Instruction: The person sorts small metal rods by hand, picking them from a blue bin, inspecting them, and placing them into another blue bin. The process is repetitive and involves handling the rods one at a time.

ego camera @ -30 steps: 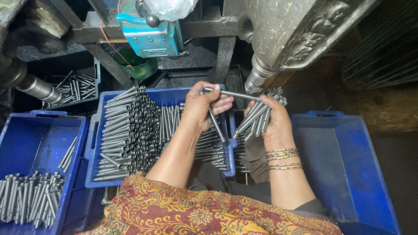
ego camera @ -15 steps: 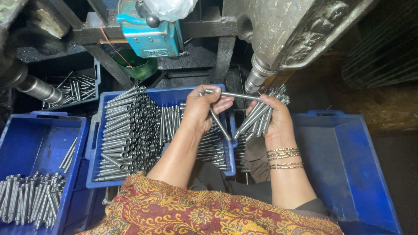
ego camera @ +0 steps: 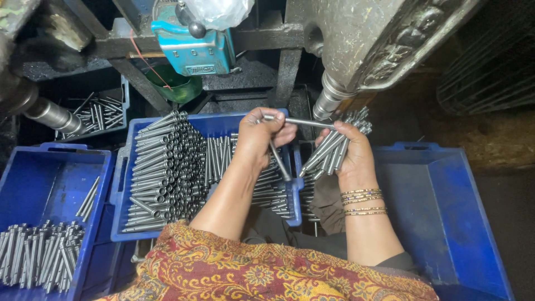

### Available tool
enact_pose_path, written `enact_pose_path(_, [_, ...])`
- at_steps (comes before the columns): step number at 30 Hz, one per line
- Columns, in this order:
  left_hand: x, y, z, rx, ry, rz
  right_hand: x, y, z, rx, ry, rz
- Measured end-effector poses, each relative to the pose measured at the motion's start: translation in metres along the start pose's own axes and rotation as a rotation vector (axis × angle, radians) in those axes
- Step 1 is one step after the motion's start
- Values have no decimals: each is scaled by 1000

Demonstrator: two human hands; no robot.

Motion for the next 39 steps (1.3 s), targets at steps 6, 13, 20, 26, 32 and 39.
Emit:
enact_pose_path(6, [12,-36,13,-898,-236,270,-25,20,-16,0,22,-68])
enact_pose_path(13, [-16,13,-32,393,-118,122,18,4,-12,50,-26,-52])
enact_pose_path(20, [-1,-7,-9,311,-164,69,15,-12,-26,95,-95,-22])
enact_pose_path(26, [1,-7,-4,382,-164,25,-19,17,-24,145,-62,-42])
enact_pose_path(32, [7,-14,5,243,-104,-40,-7,6,-17,123,-40,-62])
enact_pose_path(39, [-5,-13,19,135,-53,3,4,11,-5,81,10,-85])
Point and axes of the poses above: each hand's wrist, its own x-axis away from the middle knuckle, its own y-axis out of the back of the hand, z = x × y, the point moved 9 cm from there along -x, towards the middle knuckle, and after that the axes turned 2 degrees about x, right-handed, at the moved point
